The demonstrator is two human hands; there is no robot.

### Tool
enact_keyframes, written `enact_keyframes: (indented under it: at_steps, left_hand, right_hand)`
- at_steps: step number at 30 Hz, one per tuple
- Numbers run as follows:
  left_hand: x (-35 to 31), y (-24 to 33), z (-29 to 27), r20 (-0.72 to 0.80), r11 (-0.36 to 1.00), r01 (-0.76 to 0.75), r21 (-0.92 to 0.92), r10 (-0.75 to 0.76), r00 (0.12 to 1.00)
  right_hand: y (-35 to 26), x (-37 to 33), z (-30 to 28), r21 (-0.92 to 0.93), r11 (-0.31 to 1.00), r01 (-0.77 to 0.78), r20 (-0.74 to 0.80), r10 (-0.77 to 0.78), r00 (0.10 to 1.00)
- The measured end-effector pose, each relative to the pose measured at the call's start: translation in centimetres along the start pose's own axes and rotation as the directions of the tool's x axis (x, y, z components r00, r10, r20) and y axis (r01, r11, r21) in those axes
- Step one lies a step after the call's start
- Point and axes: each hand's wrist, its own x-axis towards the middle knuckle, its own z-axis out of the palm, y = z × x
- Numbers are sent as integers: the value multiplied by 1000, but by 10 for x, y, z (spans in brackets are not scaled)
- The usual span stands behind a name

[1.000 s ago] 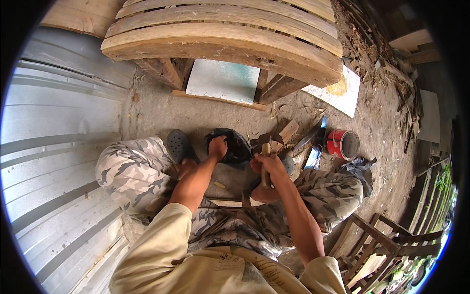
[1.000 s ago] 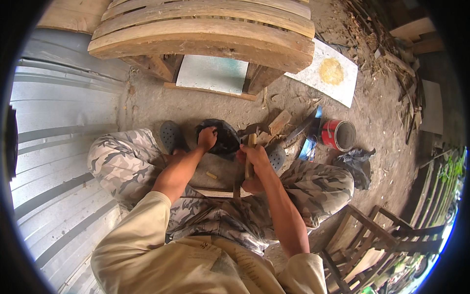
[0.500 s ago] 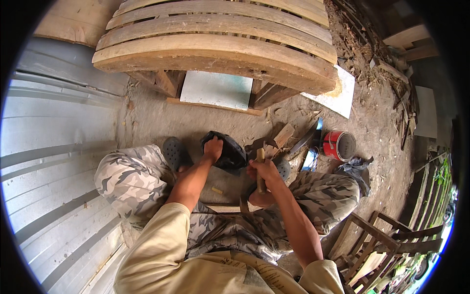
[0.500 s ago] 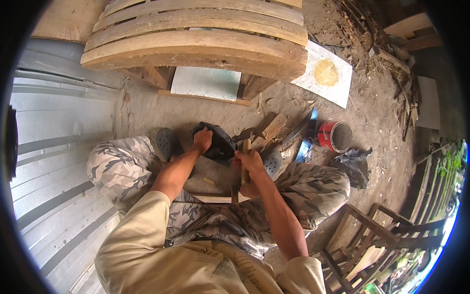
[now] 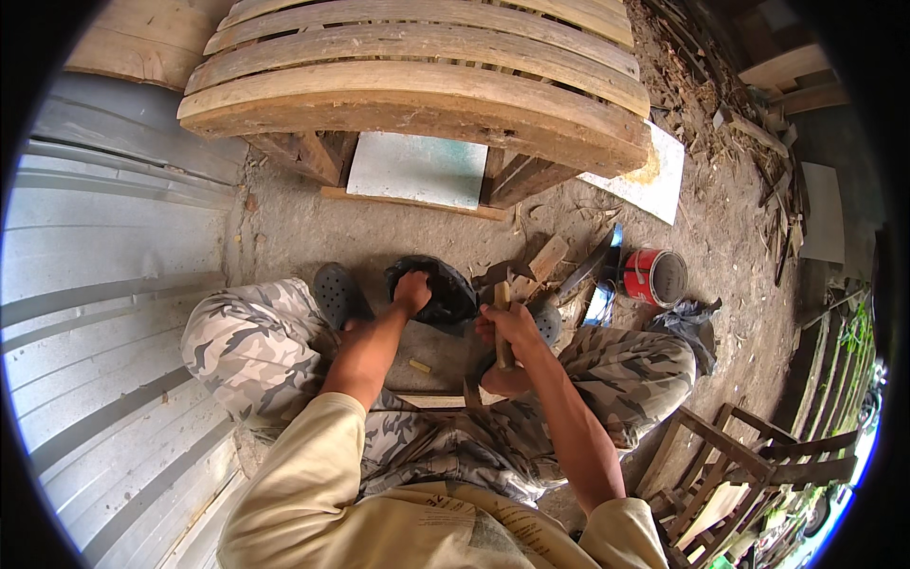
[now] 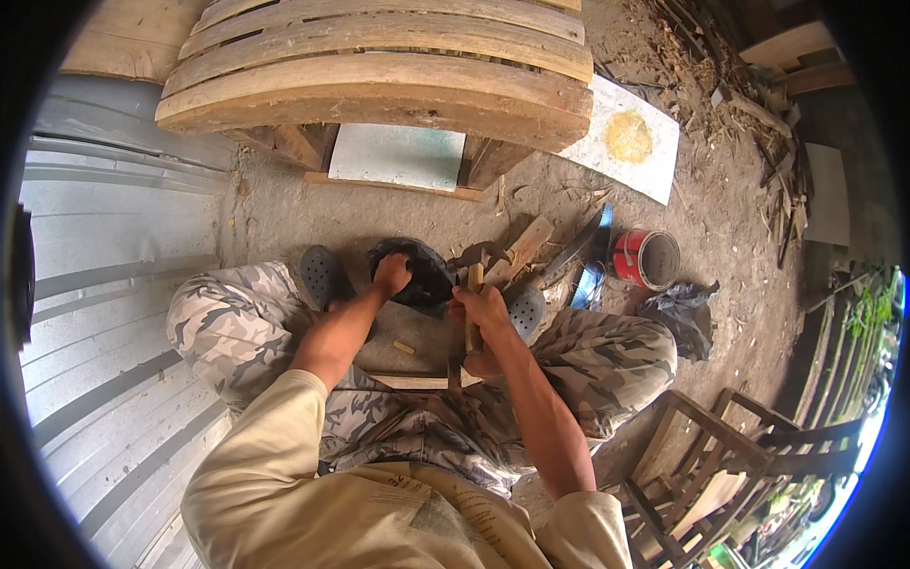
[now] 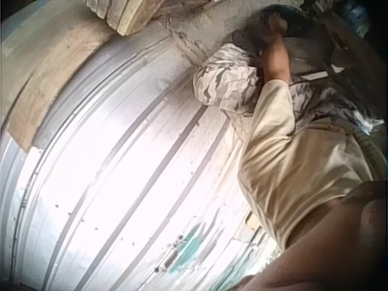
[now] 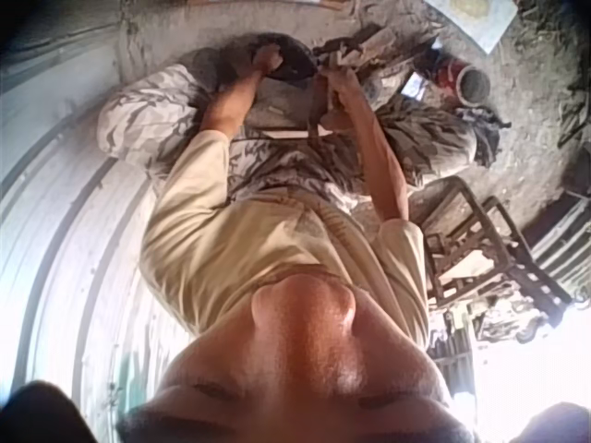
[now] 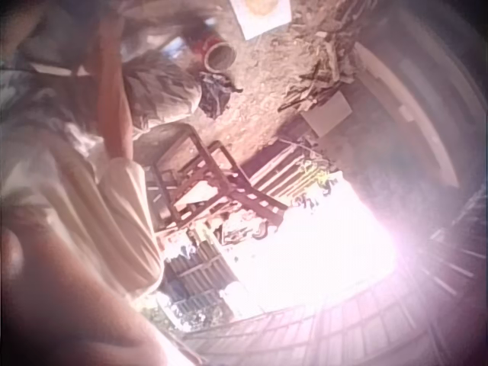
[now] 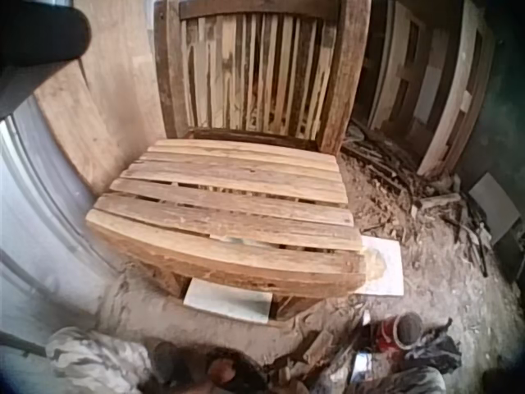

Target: The person retrieves nails from a black plastic bag and uses a hammer to drive them into the slats of a wooden chair. The person repeatedly reaches for nails and hammers them into place to secure the chair seat.

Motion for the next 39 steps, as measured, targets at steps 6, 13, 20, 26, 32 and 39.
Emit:
enact_keyframes:
  at_steps: [6,13,20,26,32,39]
  left_hand:
    - [-14,4,26,-155,997,57,-49,-64,986]
    - [-20,15,20,-111,981,186,-49,-190,975]
    - [-25,16,22,-78,991,132,-4,-132,988]
    - [-20,6,25,-5,998,-8,65,8,1000]
    - [-4,-19,21,-38,959,-212,-189,209,977]
    - [-3,5,-39,387,797,67,-600,216,896]
  right_hand:
    - [5,3,0,12,1000,14,13,-14,1000]
    - [2,-1,3,-5,999,33,-6,-33,999]
    - [2,-2,3,-37,999,33,9,-32,999]
    - [0,-5,7,-14,999,41,-17,-42,999]
    - [-7,-7,9,-60,996,59,4,-59,998]
    - [0,6,0,-26,998,61,-18,-61,998]
